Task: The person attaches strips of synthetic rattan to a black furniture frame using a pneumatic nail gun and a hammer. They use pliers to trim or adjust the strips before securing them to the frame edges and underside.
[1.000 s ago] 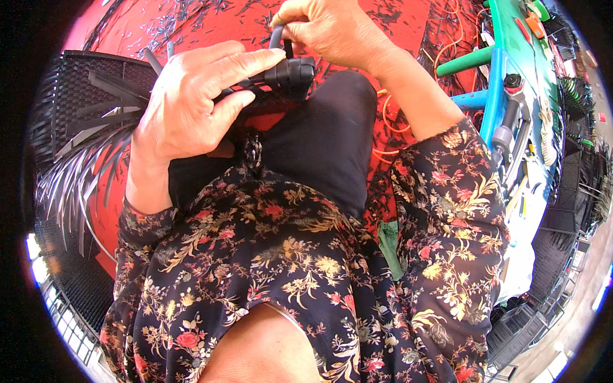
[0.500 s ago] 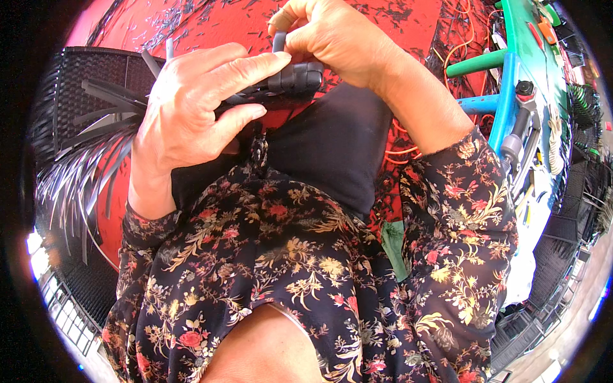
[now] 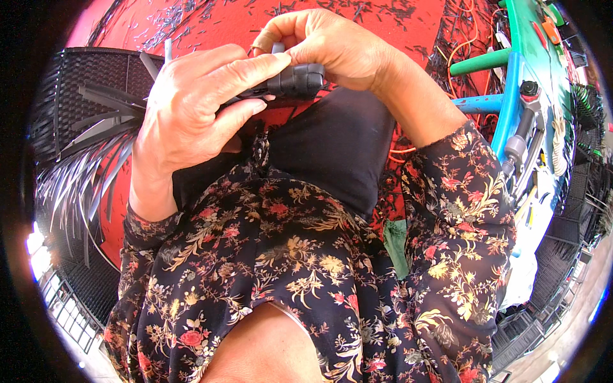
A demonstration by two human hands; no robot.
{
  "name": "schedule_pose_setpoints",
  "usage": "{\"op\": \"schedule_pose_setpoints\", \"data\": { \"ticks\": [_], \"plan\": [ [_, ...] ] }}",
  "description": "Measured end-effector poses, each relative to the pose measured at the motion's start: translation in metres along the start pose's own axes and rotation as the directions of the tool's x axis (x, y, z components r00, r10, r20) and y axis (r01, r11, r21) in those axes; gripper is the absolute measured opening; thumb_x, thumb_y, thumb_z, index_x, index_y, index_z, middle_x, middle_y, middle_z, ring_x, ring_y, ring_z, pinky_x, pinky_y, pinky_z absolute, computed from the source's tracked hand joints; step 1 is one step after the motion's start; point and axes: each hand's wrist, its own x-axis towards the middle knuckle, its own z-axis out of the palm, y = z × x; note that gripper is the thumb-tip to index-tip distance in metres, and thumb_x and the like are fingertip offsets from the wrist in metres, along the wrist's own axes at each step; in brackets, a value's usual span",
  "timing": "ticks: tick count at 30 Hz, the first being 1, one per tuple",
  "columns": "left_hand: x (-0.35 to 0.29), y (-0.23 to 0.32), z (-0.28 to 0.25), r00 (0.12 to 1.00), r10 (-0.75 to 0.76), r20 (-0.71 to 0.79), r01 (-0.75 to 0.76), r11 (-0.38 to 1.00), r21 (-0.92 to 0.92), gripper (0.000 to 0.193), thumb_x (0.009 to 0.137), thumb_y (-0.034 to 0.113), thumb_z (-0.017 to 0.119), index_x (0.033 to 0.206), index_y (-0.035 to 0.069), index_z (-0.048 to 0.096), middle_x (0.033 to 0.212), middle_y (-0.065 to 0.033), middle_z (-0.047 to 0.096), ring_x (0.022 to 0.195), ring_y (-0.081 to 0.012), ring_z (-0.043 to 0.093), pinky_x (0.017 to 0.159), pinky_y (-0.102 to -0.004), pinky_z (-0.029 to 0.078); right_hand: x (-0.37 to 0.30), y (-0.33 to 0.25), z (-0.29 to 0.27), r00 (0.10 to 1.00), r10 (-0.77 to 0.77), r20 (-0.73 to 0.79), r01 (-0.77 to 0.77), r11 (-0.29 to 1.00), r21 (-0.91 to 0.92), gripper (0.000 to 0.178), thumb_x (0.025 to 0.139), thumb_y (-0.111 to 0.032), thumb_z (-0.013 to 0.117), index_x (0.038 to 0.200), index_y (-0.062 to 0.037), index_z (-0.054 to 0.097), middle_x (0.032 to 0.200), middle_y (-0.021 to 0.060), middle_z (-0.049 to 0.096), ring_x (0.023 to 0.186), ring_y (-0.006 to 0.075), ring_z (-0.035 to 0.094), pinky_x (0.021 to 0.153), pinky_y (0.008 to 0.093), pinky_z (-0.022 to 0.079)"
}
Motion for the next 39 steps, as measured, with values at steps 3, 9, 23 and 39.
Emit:
{"op": "schedule_pose_setpoints", "data": {
  "ticks": [3, 9, 23, 39],
  "plan": [
    [0.002, -0.001, 0.001, 1.0, 0.009, -0.002, -0.009, 1.0, -0.025, 0.046, 0.065, 0.003, 0.07, 0.111, 0.006, 0.063, 0.083, -0.0122, 0.062, 0.073, -0.0281, 0.061, 0.063, -0.0346, 0.05, -0.002, -0.004, 0.013, 0.997, -0.08, -0.018, 0.081, 0.989, 0.12, 0.026, 0.087, -0.012, 0.051, 0.106, 0.0047, 0.058, 0.1, 0.0098, 0.063, 0.092, 0.0146, 0.061, 0.084, 0.0254, 0.046],
    [0.007, -0.004, 0.005, 0.999, 0.009, -0.054, -0.01, 1.0, -0.015, 0.04, 0.068, 0.006, 0.069, 0.107, 0.008, 0.064, 0.084, -0.0119, 0.062, 0.073, -0.0307, 0.061, 0.064, -0.0358, 0.05, -0.026, -0.013, -0.001, 0.922, -0.335, -0.196, 0.255, 0.903, -0.345, 0.034, 0.084, -0.011, 0.053, 0.115, 0.0045, 0.054, 0.116, 0.0103, 0.059, 0.106, 0.0162, 0.056, 0.095, 0.0296, 0.041],
    [0.012, -0.018, 0.013, 1.0, 0.008, -0.016, -0.009, 0.998, -0.068, 0.037, 0.066, 0.007, 0.069, 0.103, 0.005, 0.061, 0.086, -0.0143, 0.064, 0.081, -0.0341, 0.061, 0.069, -0.0398, 0.05, -0.039, -0.002, 0.073, 0.337, -0.938, 0.078, 0.314, 0.034, -0.949, 0.017, 0.074, 0.0, 0.069, 0.078, -0.0006, 0.053, 0.085, 0.0118, 0.061, 0.076, 0.0253, 0.063, 0.067, 0.0312, 0.047],
    [0.014, -0.021, 0.035, 0.993, 0.031, -0.117, -0.034, 0.999, -0.018, 0.03, 0.067, 0.009, 0.07, 0.095, 0.005, 0.061, 0.084, -0.0133, 0.064, 0.081, -0.0333, 0.062, 0.068, -0.0399, 0.05, -0.053, 0.012, 0.101, 0.514, -0.658, -0.551, 0.586, 0.738, -0.335, 0.012, 0.09, -0.001, 0.054, 0.084, -0.0029, 0.044, 0.075, 0.0076, 0.051, 0.058, 0.0088, 0.048, 0.046, 0.0179, 0.033]
  ]
}}
